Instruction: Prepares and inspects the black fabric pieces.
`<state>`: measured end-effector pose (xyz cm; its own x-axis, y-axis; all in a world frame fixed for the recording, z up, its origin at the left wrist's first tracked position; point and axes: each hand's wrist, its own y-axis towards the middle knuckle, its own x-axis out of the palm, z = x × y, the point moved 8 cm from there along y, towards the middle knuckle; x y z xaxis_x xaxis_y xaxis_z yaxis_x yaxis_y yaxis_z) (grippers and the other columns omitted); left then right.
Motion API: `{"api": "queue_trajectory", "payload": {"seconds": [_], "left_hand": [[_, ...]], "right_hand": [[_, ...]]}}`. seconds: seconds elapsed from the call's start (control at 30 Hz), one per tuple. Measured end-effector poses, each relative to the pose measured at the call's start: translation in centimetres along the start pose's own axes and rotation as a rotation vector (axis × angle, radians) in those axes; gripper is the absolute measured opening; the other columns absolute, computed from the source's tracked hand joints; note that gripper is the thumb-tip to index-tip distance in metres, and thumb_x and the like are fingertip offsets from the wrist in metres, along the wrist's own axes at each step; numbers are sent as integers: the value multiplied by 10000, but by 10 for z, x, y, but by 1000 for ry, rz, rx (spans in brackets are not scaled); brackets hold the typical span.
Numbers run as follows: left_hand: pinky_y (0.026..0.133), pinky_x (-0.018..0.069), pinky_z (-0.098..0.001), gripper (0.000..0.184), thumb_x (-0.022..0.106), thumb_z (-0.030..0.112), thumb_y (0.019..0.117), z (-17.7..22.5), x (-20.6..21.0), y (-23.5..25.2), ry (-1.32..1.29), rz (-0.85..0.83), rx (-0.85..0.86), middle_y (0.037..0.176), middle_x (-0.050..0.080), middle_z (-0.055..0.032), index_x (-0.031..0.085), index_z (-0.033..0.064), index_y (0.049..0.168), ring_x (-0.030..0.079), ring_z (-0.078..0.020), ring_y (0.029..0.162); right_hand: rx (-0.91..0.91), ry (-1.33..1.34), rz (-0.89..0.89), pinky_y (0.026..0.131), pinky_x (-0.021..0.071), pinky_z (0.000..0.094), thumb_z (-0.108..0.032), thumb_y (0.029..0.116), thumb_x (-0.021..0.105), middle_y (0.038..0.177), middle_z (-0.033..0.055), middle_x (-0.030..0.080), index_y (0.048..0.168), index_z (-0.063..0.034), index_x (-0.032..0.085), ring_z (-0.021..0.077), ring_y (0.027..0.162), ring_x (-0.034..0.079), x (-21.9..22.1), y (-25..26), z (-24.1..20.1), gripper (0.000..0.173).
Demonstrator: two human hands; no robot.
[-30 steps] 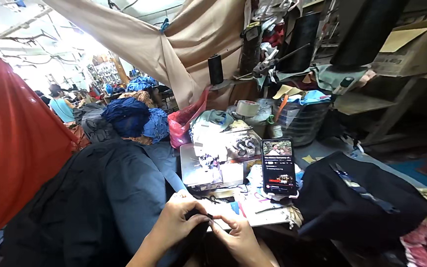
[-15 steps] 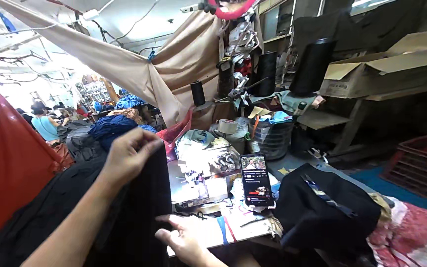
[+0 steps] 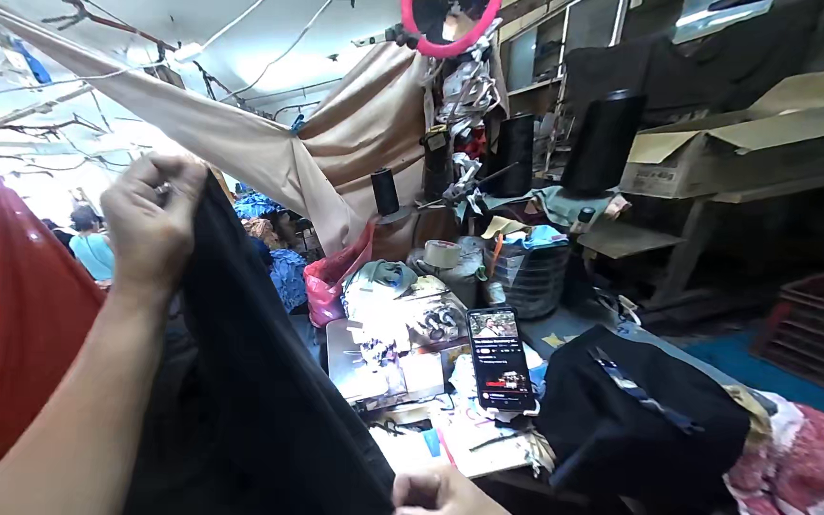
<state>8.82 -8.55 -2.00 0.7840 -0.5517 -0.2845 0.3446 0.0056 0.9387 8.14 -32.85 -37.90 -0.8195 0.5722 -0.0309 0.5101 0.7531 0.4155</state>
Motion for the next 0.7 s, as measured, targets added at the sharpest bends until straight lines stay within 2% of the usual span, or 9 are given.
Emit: {"api": "queue_trajectory", "payload": {"seconds": [0.1, 0.17, 0.23, 0.27, 0.33, 0.4, 0.5, 0.6, 0.7], "left_hand": [[750, 535, -221, 276, 591, 239, 1034, 6, 39, -51, 31, -155, -13, 938, 670, -55, 662, -18, 1103, 604, -14, 777], [754, 561, -300, 223, 601, 192, 1003, 29, 68, -91, -6, -283, 82, 938, 673, -83, 692, -9, 1034, 634, -99, 806], [775, 589, -309, 157, 613, 161, 979, 59, 94, -133, -46, -422, 260, 944, 685, -49, 719, 46, 986, 662, -110, 855], [746, 595, -297, 139, 610, 163, 979, 72, 103, -152, -72, -482, 333, 930, 689, -32, 717, 74, 982, 670, -105, 843], [676, 570, -235, 148, 576, 186, 1032, 93, 110, -174, -139, -562, 413, 919, 690, -16, 701, 107, 1016, 667, -73, 800], [655, 532, -184, 161, 554, 192, 1054, 105, 102, -175, -189, -560, 428, 923, 684, -19, 688, 105, 1032, 648, -48, 787], [762, 551, -151, 142, 579, 201, 1038, 108, 75, -152, -202, -455, 390, 961, 689, 35, 692, 120, 1009, 646, 9, 868], [834, 542, -130, 129, 634, 176, 968, 112, 44, -120, -178, -299, 240, 953, 687, 63, 694, 64, 945, 643, 43, 913], [848, 549, -171, 112, 640, 225, 993, 109, 50, -122, -185, -354, 277, 976, 681, 78, 689, 124, 986, 640, 10, 941]], "right_hand": [[201, -344, 299, 932, 563, 383, -277, 853, 805, 1169, 141, 709, 1256, -4, 669, 192, 1044, 690, -32, -4, 31, 506], [93, -320, 447, 1022, 535, 352, -390, 760, 873, 1406, 142, 592, 1459, -30, 512, 170, 1223, 618, -39, 9, 12, 865], [-79, -320, 477, 1091, 497, 375, -428, 757, 880, 1548, 157, 463, 1536, -28, 407, 198, 1377, 509, -36, 27, -26, 996], [-141, -310, 473, 1102, 494, 385, -425, 766, 870, 1558, 156, 448, 1545, -29, 401, 209, 1400, 486, -32, 35, -43, 991], [-254, -252, 463, 1047, 528, 337, -359, 812, 848, 1432, 116, 574, 1463, -3, 498, 157, 1303, 567, -24, 43, -66, 820], [-310, -209, 438, 935, 574, 279, -224, 862, 806, 1163, 55, 707, 1222, 6, 664, 80, 1091, 666, -17, 44, -71, 450], [-301, -237, 361, 867, 582, 261, -114, 921, 725, 999, 50, 744, 1029, -3, 744, 64, 964, 692, -7, 38, -52, 156], [-187, -280, 409, 891, 578, 311, -163, 907, 730, 1179, 129, 728, 1158, 11, 729, 147, 1072, 693, -7, 35, -34, 305], [-309, -167, 386, 1034, 537, 364, -416, 893, 764, 1475, 208, 528, 1458, 98, 437, 213, 1291, 588, -4, 43, -55, 831]]}}
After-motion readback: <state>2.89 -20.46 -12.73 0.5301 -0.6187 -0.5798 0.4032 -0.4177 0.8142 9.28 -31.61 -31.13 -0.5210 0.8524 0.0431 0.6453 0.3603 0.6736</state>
